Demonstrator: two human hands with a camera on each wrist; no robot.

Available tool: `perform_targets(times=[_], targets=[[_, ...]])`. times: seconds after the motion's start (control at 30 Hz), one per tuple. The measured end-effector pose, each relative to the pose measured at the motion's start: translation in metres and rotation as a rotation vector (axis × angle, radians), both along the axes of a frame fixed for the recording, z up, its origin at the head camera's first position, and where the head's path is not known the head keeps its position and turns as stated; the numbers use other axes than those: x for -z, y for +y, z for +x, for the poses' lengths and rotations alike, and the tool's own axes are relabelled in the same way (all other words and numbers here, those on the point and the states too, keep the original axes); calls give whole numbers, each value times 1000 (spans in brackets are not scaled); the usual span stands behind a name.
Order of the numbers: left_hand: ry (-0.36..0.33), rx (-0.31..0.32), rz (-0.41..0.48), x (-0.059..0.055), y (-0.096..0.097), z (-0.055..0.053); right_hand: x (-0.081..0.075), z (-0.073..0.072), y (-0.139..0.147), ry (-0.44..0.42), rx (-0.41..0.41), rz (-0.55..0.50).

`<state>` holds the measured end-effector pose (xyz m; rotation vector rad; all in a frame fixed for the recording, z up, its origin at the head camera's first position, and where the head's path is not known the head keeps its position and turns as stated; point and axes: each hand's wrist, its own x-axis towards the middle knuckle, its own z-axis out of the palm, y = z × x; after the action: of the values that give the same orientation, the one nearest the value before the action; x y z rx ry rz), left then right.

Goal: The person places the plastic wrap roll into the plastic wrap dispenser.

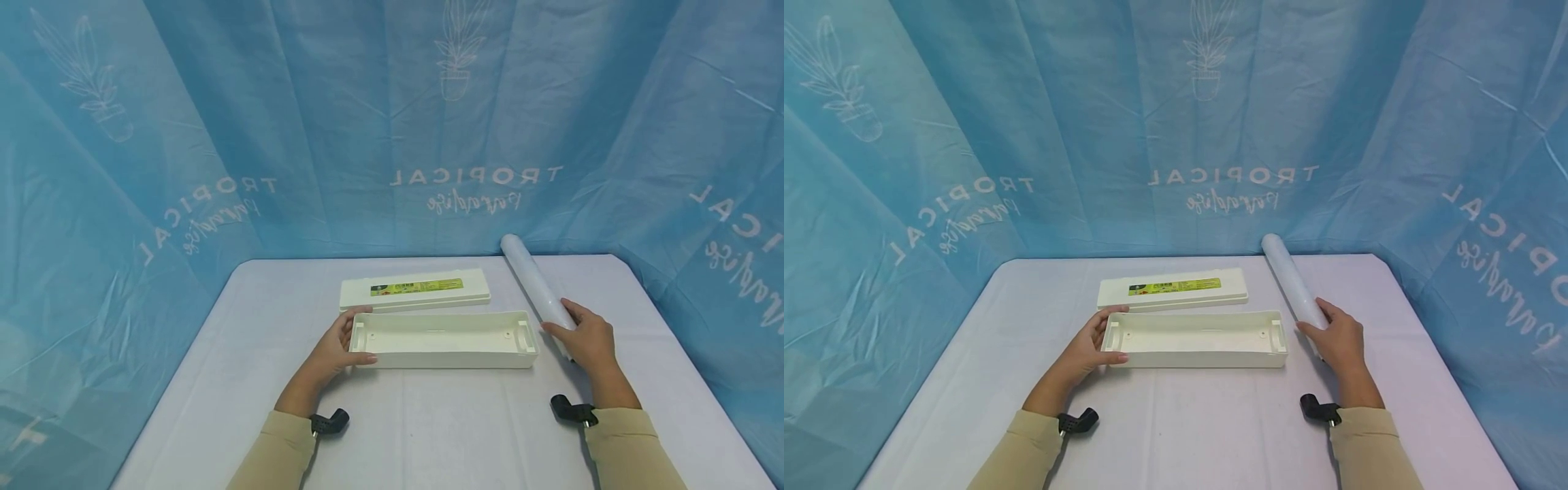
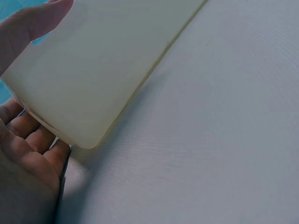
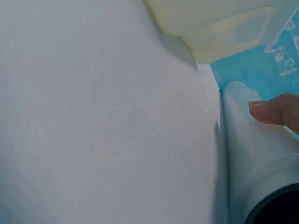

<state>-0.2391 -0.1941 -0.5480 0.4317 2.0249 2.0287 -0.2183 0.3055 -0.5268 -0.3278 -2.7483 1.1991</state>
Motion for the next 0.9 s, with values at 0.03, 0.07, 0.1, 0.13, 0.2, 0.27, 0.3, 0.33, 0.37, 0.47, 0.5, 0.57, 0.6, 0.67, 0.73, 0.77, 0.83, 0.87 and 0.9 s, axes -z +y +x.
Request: perform_targets(times=[0.03,0.07,0.1,0.13,0.2,0.27,0.3,0.33,0.37,0.47,0.5,0.57,0.6,0.67,0.73,0.77,0.83,0.87,0.9], targets=[[0,2,1,0,0,0,0,0,0,-2,3,1],[0,3,2,0,0,0,0,0,0,-1,6,2],[-1,3,4,0,0,0,-1,1,0,0,9,2],[-3,3,6,1,0,0,-1,1,0,1,13,2],[-4,4,10,1,0,0,-1,2,-1,7,16,1],[-2,5,11,1,0,0,-1,2,-1,14,21,0],[-1,7,11,1,0,0,-2,2,-2,19,24,-1],[0,9,11,1,0,0,-2,2,-2,24,25,-2],[2,10,12,1,0,0,-2,2,-2,30,26,0],[2,9,15,1,0,0,-1,1,-3,44,29,4],[1,9,16,1,-1,0,-2,1,-4,45,29,3],[0,6,15,2,-1,0,-2,1,-4,37,33,6],[-1,6,14,2,-1,0,-3,1,-4,31,36,3],[-2,4,12,1,-1,0,-4,2,-5,9,45,-2],[-3,2,10,1,-1,0,-6,4,-5,-9,56,-9],[-3,-1,9,1,-1,1,-7,4,-5,-15,62,-14],[-4,-2,11,1,-1,1,-9,6,-6,-25,71,-16],[-3,-2,12,1,-2,1,-10,6,-7,-26,75,-19],[-3,0,14,1,-2,2,-10,7,-7,-27,78,-19]])
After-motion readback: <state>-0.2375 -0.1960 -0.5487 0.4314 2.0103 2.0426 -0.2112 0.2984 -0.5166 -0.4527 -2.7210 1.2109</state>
